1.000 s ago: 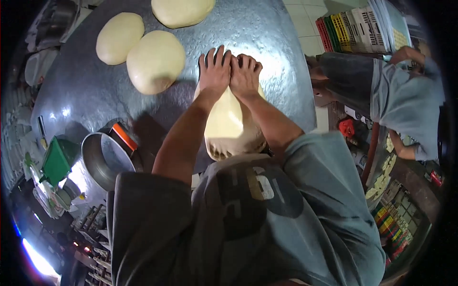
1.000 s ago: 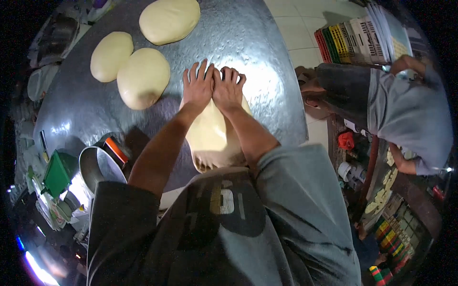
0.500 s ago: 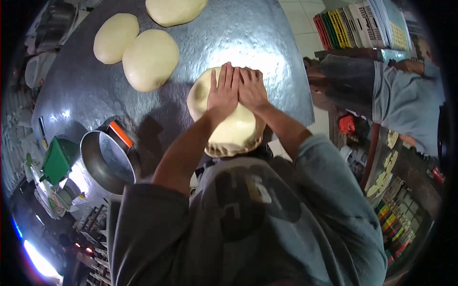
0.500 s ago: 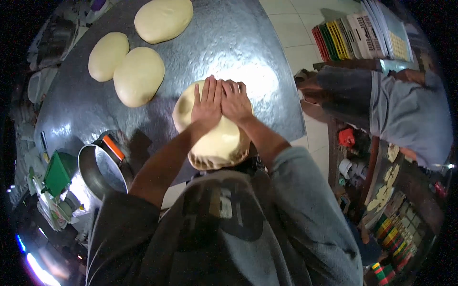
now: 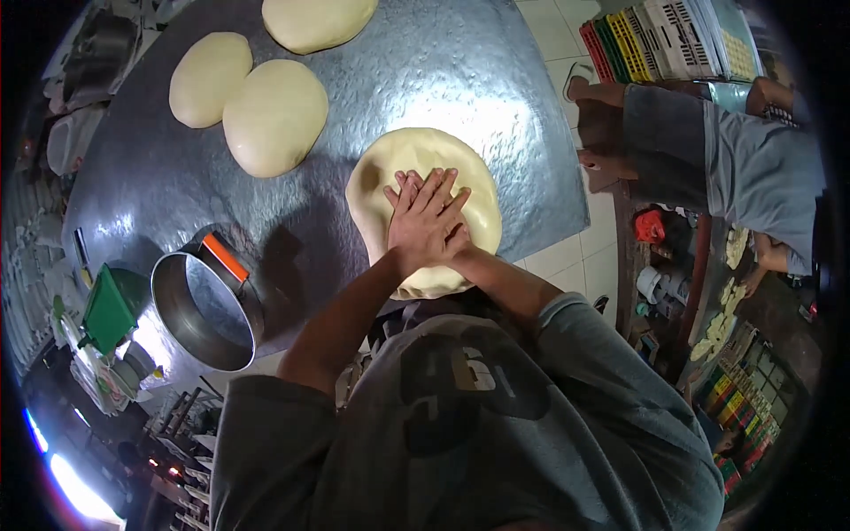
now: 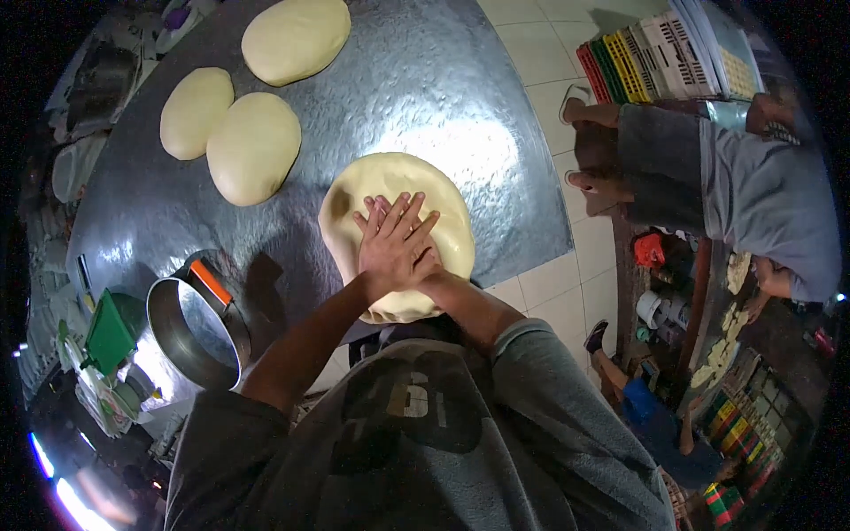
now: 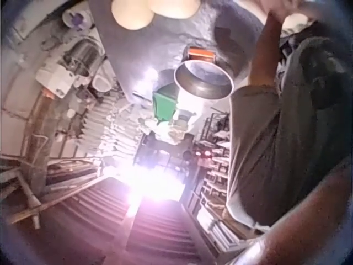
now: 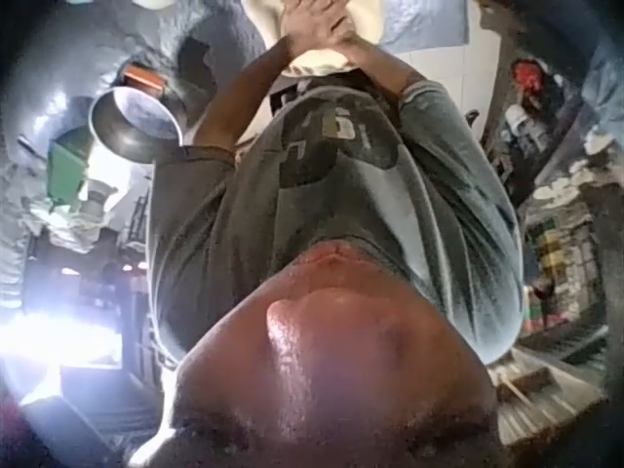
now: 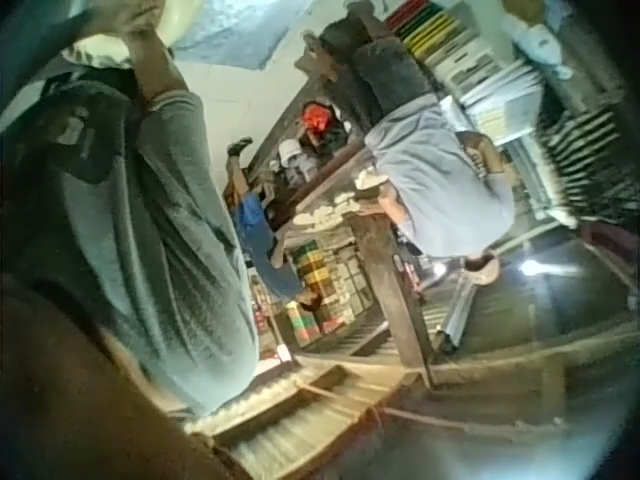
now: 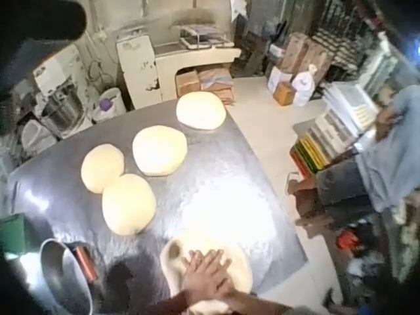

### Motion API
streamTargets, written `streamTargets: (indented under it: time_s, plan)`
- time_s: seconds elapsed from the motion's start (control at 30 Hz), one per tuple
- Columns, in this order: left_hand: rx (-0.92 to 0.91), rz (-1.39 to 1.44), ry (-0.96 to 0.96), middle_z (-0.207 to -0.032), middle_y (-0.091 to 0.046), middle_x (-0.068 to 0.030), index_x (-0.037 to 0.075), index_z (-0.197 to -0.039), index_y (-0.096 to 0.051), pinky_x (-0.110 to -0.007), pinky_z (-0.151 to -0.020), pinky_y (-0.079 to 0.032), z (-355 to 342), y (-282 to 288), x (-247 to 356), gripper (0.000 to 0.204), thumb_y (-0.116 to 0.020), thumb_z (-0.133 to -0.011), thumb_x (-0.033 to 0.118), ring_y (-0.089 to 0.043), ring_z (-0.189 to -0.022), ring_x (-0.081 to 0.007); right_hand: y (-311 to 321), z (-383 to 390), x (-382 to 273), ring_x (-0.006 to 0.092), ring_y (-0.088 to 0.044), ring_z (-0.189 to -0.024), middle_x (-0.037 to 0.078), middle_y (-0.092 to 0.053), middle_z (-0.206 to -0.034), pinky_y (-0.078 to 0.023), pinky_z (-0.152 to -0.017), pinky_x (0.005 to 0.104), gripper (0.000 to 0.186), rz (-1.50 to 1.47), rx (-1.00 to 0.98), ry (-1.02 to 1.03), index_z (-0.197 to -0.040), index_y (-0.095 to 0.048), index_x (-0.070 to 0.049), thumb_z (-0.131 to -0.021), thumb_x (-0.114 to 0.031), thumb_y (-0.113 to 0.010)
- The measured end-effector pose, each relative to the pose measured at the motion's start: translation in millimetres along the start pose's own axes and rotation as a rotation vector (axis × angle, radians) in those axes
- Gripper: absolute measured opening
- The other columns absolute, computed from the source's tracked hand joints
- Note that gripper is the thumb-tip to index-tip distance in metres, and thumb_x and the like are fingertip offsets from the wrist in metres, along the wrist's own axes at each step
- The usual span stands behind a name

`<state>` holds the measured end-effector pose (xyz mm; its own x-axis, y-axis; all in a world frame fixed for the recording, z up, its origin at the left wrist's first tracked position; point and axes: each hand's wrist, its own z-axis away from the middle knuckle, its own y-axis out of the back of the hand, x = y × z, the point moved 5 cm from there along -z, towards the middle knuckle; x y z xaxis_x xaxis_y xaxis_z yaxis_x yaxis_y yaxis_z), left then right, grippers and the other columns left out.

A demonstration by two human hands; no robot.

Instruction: Greasing a round pan, flattening large dough portions into it, and operating a dough divider machine to portion the dough.

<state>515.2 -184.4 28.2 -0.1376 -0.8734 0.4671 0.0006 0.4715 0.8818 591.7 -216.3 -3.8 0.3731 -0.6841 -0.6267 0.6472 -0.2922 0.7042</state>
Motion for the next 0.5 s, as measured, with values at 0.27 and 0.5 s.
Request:
streamTargets:
  time_s: [0.27,0.5]
  plan:
    - [-0.242,0.013,0.079,-0.146,-0.035,-0.0099,0.022,-0.132,-0.050,-0.050,-0.111,-0.016,-17,2,-20,0.052,-0.043,-0.087,0.048,-0.030,-0.136,-0.0248,-5,44,-52,0.0257,-0.033,-0.131,0.014,-0.036,-0.142,-0.021,-0.111,0.0437,0.065,-0.112,-0.358,-0.166,-0.138,-0.034,-0.005,-0.085,-0.034,-0.060]
    - [0.022,-0.017,-0.020,-0.145,-0.036,-0.0117,0.014,-0.131,-0.051,-0.050,-0.111,-0.016,81,-8,11,0.056,-0.048,-0.084,0.043,-0.030,-0.136,-0.0271,-110,90,0,0.0253,-0.022,-0.139,0.012,-0.023,-0.151,-0.018,-0.114,0.0379,0.062,-0.777,-0.001,0.354,-0.146,-0.022,-0.011,-0.093,-0.034,-0.044]
